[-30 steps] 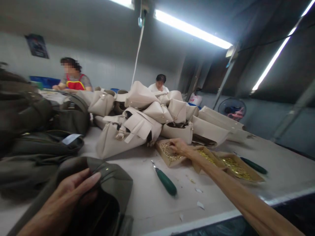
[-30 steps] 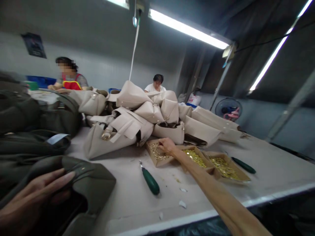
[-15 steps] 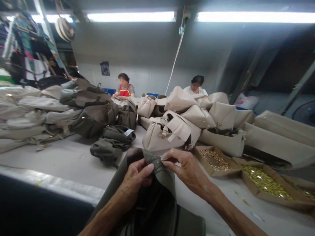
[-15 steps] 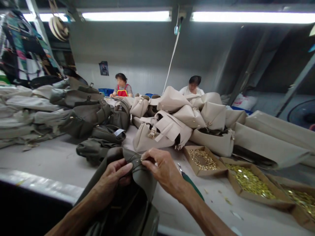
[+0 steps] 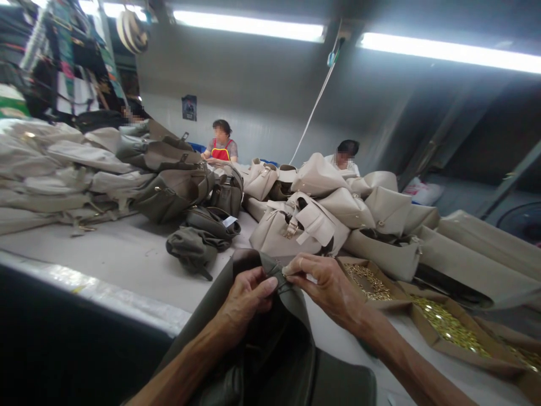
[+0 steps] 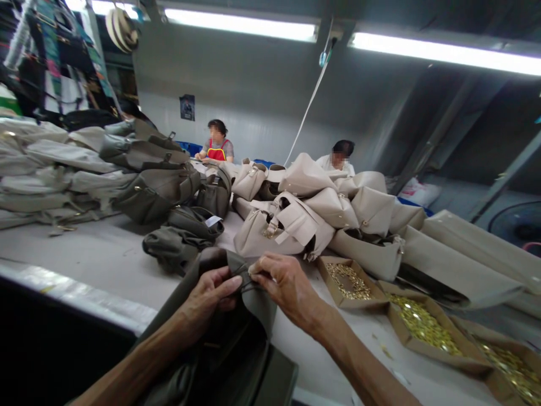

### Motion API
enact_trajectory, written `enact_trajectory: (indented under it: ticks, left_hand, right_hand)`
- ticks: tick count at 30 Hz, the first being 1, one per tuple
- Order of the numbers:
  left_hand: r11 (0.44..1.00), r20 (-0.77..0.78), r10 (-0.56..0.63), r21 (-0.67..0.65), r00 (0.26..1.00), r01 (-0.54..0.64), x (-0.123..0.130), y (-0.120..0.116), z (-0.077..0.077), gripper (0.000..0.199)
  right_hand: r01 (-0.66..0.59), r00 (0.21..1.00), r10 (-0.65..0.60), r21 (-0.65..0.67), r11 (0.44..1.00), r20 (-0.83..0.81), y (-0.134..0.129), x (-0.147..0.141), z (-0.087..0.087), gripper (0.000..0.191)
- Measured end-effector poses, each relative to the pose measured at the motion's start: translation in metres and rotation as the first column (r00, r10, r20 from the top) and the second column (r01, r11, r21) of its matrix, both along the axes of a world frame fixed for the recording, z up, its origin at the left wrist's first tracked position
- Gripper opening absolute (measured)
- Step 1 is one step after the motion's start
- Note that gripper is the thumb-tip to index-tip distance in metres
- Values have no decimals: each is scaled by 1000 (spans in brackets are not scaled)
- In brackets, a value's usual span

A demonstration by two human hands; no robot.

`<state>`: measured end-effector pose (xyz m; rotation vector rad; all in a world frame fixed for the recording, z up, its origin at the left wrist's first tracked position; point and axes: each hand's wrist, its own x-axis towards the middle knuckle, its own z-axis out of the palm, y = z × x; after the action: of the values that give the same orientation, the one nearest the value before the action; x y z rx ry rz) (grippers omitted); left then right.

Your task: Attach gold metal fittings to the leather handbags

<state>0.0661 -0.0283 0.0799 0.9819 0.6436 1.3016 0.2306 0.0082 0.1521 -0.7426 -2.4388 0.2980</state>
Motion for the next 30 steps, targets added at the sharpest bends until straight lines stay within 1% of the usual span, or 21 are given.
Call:
enact_trajectory:
  ticks: [2,4,6,9,11,13,16,19,21,22,25,27,28,30]
  left_hand:
    - [1000,-23,-1,9,1000,1,-1,1,-1,33]
    - [1000,-27,-4,20,1000,4,-2,1,-3,34]
    - [999,-7,-18,32,1000,18,-1,2,-4,35]
    - [999,3,-27,25,1000,27,-1,4,-5,35]
    - [999,-10,-29,19,1000,29,-2,5,-5,35]
    - [999,-22,-26,25,999,26,-3,6,-6,34]
    - [999,-24,-26,24,999,26,-5,7,-6,31]
    - [1000,-49,-10,-3,999,10,-6,8,-7,30]
    - [1000,-55,-3,-12,998,2,-6,8,-7,30]
    - [1000,-47,-1,-9,999,1,-6,8,-8,29]
    - [1000,-34,17,2,999,-17,-5,10,-8,30]
    - [999,-61,37,-5,997,-38,-5,10,-8,31]
    - [999,-73,36,-7,997,-37,-5,11,-8,31]
    - [1000,-79,25,1,997,-25,-5,11,-9,30]
  right_hand:
    - [-31,998,29,32,999,57,-1,-1,4,14]
    - [-45,996,42,31,999,82,0,-2,6,17]
    - [-29,997,29,1,1000,65,1,-3,5,17]
    - [25,999,-23,-81,996,30,5,-3,2,16]
    - [48,998,-42,-110,993,53,8,-3,2,14]
    - [47,993,-36,-103,994,110,11,-4,4,11]
    - [-11,983,22,-61,998,183,16,-5,11,5]
    - [-109,976,115,-41,993,183,20,-6,14,5]
    - [-124,979,132,-60,990,154,22,-5,10,6]
    - [-103,985,114,-85,991,127,23,-5,6,7]
    - [6,1000,0,-224,975,25,26,-4,-7,14]
    - [31,999,-39,-303,953,-21,27,-4,-14,16]
    - [28,999,-39,-312,950,-26,28,-4,-15,14]
    - [-3,1000,0,-262,965,-11,27,-3,-13,7]
